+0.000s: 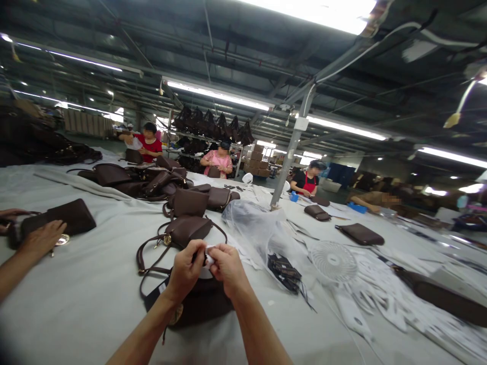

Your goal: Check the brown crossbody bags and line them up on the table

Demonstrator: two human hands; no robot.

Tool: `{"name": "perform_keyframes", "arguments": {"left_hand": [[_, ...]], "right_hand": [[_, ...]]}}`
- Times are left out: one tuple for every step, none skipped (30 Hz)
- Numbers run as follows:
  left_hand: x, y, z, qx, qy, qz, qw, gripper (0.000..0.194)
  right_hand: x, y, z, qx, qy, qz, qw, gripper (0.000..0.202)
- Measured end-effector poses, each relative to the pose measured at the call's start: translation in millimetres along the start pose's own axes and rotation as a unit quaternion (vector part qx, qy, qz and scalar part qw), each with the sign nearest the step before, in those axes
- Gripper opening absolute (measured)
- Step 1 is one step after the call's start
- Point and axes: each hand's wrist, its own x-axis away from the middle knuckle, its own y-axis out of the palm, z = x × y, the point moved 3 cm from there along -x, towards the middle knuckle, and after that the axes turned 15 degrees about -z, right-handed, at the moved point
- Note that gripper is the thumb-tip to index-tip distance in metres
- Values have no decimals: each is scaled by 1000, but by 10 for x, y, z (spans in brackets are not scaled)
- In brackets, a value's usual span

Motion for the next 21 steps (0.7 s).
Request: {"name": "perform_keyframes", "arguments": {"left_hand": [[0,2,-6,-3,5,-3,1000,15],[-1,5,-13,-3,9,-9,1000,14],[-3,10,-20,-2,13,-18,1000,14],[-7,14,-26,1,14,-25,1000,13],[-12,17,-31,3,13,-30,999,14],[-19,16,-31,3,13,-31,999,14],[-26,10,-27,-1,15,-25,1000,14],[-34,3,-21,-5,17,-18,1000,15],[-42,-4,-14,-9,20,-10,1000,16],[-50,-10,-7,-13,23,-4,1000,16],[-56,-12,-3,-15,25,-2,1000,17],[-61,-11,-3,-15,26,-2,1000,17],[-64,-8,-8,-12,25,-3,1000,18],[-66,-3,-16,-10,23,-5,1000,18],[-67,1,-25,-9,21,-6,1000,18],[-68,5,-33,-9,19,-6,1000,17],[-70,7,-40,-11,18,-5,1000,16],[-73,7,-45,-13,17,-5,1000,15],[-78,3,-47,-14,16,-5,1000,14],[-86,-5,-48,-13,14,-4,1000,14],[-97,-15,-47,-11,12,-7,1000,14]], "right_hand": [[-6,-8,12,-1,-10,2,1000,33],[-12,-20,21,3,-20,4,1000,34],[-17,-35,24,12,-30,7,999,35],[-22,-54,19,23,-38,9,999,37],[-28,-75,6,31,-41,9,999,38],[-36,-96,-13,33,-38,5,999,40],[-47,-113,-38,30,-26,-5,999,41],[-61,-127,-67,24,-9,-21,999,40],[-77,-137,-102,23,10,-38,999,39],[-94,-145,-139,32,30,-55,998,36],[-112,-150,-178,53,46,-72,995,33],[-129,-154,-217,87,56,-87,991,32],[-145,-156,-255,131,61,-96,985,30],[-157,-157,-291,185,60,-100,976,27],[-165,-156,-326,247,51,-100,963,24],[-167,-149,-364,317,31,-94,943,20],[-163,-134,-406,393,-1,-84,916,16],[-152,-110,-451,472,-40,-69,878,12],[-139,-80,-496,547,-79,-52,832,11],[-127,-50,-540,610,-113,-32,784,13],[-122,-25,-586,654,-137,-7,744,14]]}}
